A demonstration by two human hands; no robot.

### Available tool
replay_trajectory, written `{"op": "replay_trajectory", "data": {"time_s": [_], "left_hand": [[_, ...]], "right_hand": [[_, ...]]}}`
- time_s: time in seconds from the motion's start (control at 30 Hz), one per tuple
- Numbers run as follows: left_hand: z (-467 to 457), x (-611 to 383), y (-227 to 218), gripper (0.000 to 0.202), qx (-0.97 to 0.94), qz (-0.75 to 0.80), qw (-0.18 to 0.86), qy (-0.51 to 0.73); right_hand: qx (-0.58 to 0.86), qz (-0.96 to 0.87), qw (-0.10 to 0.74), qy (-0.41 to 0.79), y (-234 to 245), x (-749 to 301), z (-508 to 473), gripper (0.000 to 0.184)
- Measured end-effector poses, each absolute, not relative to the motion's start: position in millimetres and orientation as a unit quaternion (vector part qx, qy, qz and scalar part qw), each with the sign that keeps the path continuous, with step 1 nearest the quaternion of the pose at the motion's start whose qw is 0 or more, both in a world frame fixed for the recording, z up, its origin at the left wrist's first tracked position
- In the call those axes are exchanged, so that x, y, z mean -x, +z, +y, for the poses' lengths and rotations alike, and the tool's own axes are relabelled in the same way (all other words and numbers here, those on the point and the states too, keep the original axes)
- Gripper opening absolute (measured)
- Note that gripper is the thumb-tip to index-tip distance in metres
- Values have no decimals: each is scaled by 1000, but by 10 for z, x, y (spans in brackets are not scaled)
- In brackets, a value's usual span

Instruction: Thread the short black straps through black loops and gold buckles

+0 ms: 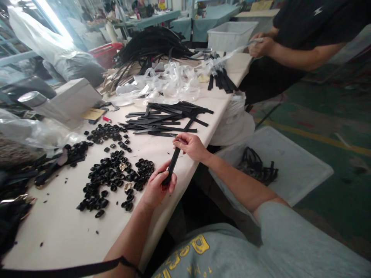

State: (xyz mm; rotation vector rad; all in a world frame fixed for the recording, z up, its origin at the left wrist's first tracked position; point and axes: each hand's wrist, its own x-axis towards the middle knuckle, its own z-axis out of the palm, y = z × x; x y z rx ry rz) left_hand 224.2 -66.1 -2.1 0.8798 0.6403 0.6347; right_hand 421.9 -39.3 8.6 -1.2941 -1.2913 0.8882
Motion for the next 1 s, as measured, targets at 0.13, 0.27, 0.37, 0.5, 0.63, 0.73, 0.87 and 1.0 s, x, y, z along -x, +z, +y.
{"op": "replay_trajectory", "data": {"time_s": [0.13,0.27,0.37,0.5,0.63,0.73,0.87,1.0], "left_hand": [[-668,-2237,-15,60,-404,314,804,301],[-657,-2243,-28,61,-364,355,799,322],[-651,-2244,-20,58,-348,368,800,321],[-655,-2246,8,58,-352,364,800,320],[-651,-2241,3,58,-363,355,803,312],[-643,-2234,-18,60,-360,354,805,311],[-643,-2228,-31,61,-365,345,806,312],[-651,-2224,-32,63,-373,340,808,303]], "right_hand": [[570,-575,518,275,108,-4230,-399,28],[619,-566,511,187,219,-4338,-501,38],[630,-607,461,148,248,-4366,-638,40],[622,-685,366,96,179,-4288,-802,35],[623,-723,298,41,122,-4224,-871,32],[626,-732,268,18,124,-4214,-873,33],[624,-737,259,23,139,-4209,-867,34],[624,-736,258,40,141,-4195,-866,33]]}}
